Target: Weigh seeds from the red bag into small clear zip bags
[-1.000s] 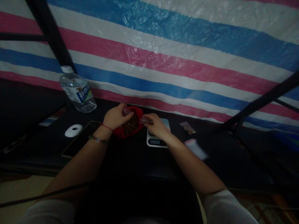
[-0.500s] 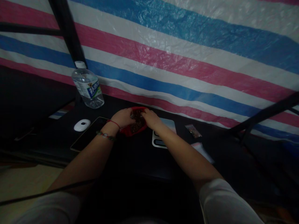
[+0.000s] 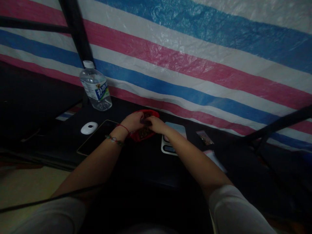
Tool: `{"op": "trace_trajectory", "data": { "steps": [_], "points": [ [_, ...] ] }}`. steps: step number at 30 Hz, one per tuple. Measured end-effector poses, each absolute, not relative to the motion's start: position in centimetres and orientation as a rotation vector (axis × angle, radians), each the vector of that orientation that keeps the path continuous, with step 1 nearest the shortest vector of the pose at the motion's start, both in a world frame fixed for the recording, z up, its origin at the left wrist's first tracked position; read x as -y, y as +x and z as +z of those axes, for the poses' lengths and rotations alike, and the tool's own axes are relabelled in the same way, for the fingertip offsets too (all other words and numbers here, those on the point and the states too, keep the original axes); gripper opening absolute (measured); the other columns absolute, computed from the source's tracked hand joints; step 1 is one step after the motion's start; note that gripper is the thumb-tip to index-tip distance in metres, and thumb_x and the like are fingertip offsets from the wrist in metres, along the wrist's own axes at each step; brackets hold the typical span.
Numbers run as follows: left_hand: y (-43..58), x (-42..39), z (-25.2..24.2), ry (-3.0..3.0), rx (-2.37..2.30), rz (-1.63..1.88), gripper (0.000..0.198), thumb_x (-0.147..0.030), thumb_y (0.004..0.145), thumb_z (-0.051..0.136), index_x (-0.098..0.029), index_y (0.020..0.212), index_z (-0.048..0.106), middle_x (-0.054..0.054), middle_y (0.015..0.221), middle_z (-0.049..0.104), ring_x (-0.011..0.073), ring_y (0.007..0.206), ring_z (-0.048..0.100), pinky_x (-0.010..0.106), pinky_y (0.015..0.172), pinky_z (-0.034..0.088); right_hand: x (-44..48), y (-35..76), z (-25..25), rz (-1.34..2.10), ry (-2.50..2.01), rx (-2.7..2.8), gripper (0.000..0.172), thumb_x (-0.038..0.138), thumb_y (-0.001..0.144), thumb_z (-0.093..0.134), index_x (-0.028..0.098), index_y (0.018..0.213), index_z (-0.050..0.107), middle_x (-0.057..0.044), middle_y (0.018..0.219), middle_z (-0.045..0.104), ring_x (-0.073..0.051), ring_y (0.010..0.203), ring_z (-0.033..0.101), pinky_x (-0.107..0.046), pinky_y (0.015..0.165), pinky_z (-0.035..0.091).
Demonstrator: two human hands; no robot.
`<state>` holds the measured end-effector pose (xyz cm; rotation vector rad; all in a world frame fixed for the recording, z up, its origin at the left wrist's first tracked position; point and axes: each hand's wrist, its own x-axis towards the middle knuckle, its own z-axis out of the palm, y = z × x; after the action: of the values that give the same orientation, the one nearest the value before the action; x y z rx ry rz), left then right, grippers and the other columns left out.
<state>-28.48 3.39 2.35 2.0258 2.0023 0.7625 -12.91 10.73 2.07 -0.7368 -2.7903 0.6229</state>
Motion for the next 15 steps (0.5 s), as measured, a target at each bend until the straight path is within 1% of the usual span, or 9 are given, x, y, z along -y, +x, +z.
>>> {"op": "trace_trajectory", "data": {
  "steps": [3, 5, 7, 9, 11, 12, 15],
  "points": [
    [-28.2, -3.2, 3.0, 2.051, -2.009, 0.785, 0.025, -0.036, 0.071, 0.06, -0.019, 0.089, 0.062, 0.006, 0.087, 0.067, 0.0212, 0.078, 0.063, 0.031, 0.07, 0.048, -10.8, -12.8, 2.1, 0.847, -0.799, 2.678, 0.036, 0.004, 0.071, 0.06, 0.017, 0.104, 0.064, -0.007, 0.104, 0.068, -0.02, 0.094, 0.063, -0.034, 0.087, 0.049],
    [-28.1, -3.0, 3.6, 2.054, -2.02, 0.91, 0.028, -0.032, 0.073, 0.057, -0.017, 0.096, 0.061, 0.008, 0.092, 0.066, 0.0222, 0.084, 0.062, 0.032, 0.076, 0.049, -11.0, -12.6, 2.0, 1.021, -0.799, 2.589, 0.038, 0.005, 0.07, 0.062, 0.017, 0.106, 0.062, -0.005, 0.102, 0.068, -0.018, 0.091, 0.063, -0.033, 0.085, 0.049],
    [-28.0, -2.9, 4.0, 2.03, -2.054, 1.071, 0.032, -0.031, 0.074, 0.055, -0.015, 0.102, 0.059, 0.009, 0.098, 0.066, 0.0228, 0.089, 0.061, 0.033, 0.081, 0.049, -11.2, -12.3, 1.8, 1.179, -0.756, 2.485, 0.037, 0.007, 0.07, 0.063, 0.016, 0.106, 0.059, -0.005, 0.103, 0.067, -0.017, 0.092, 0.063, -0.032, 0.085, 0.049],
    [-28.1, -2.8, 4.2, 1.996, -2.099, 1.218, 0.035, -0.029, 0.075, 0.053, -0.013, 0.106, 0.058, 0.01, 0.104, 0.064, 0.0228, 0.094, 0.06, 0.033, 0.085, 0.048, -11.4, -12.0, 1.7, 1.267, -0.726, 2.368, 0.036, 0.009, 0.07, 0.064, 0.015, 0.105, 0.057, -0.005, 0.104, 0.065, -0.016, 0.094, 0.062, -0.031, 0.086, 0.049],
    [-28.3, -2.8, 4.3, 1.97, -2.14, 1.287, 0.036, -0.027, 0.076, 0.051, -0.012, 0.109, 0.057, 0.011, 0.107, 0.064, 0.0225, 0.096, 0.06, 0.033, 0.087, 0.048, -11.4, -11.6, 1.6, 1.254, -0.749, 2.285, 0.036, 0.011, 0.069, 0.065, 0.015, 0.104, 0.056, -0.005, 0.104, 0.064, -0.015, 0.093, 0.062, -0.031, 0.085, 0.049],
    [-28.5, -2.8, 4.2, 1.977, -2.154, 1.266, 0.037, -0.025, 0.076, 0.051, -0.012, 0.109, 0.057, 0.011, 0.107, 0.064, 0.0226, 0.096, 0.06, 0.033, 0.087, 0.048, -11.4, -11.4, 1.6, 1.21, -0.774, 2.285, 0.036, 0.012, 0.069, 0.066, 0.015, 0.104, 0.056, -0.005, 0.103, 0.064, -0.015, 0.092, 0.062, -0.032, 0.084, 0.049],
    [-29.0, -3.0, 3.9, 2.066, -2.156, 0.987, 0.035, -0.023, 0.073, 0.052, -0.015, 0.105, 0.062, 0.011, 0.102, 0.066, 0.0244, 0.094, 0.062, 0.034, 0.085, 0.048, -11.0, -10.9, 2.0, 0.999, -0.893, 2.4, 0.035, 0.015, 0.068, 0.069, 0.017, 0.101, 0.059, -0.003, 0.099, 0.065, -0.017, 0.089, 0.061, -0.034, 0.083, 0.049]
  ]
}}
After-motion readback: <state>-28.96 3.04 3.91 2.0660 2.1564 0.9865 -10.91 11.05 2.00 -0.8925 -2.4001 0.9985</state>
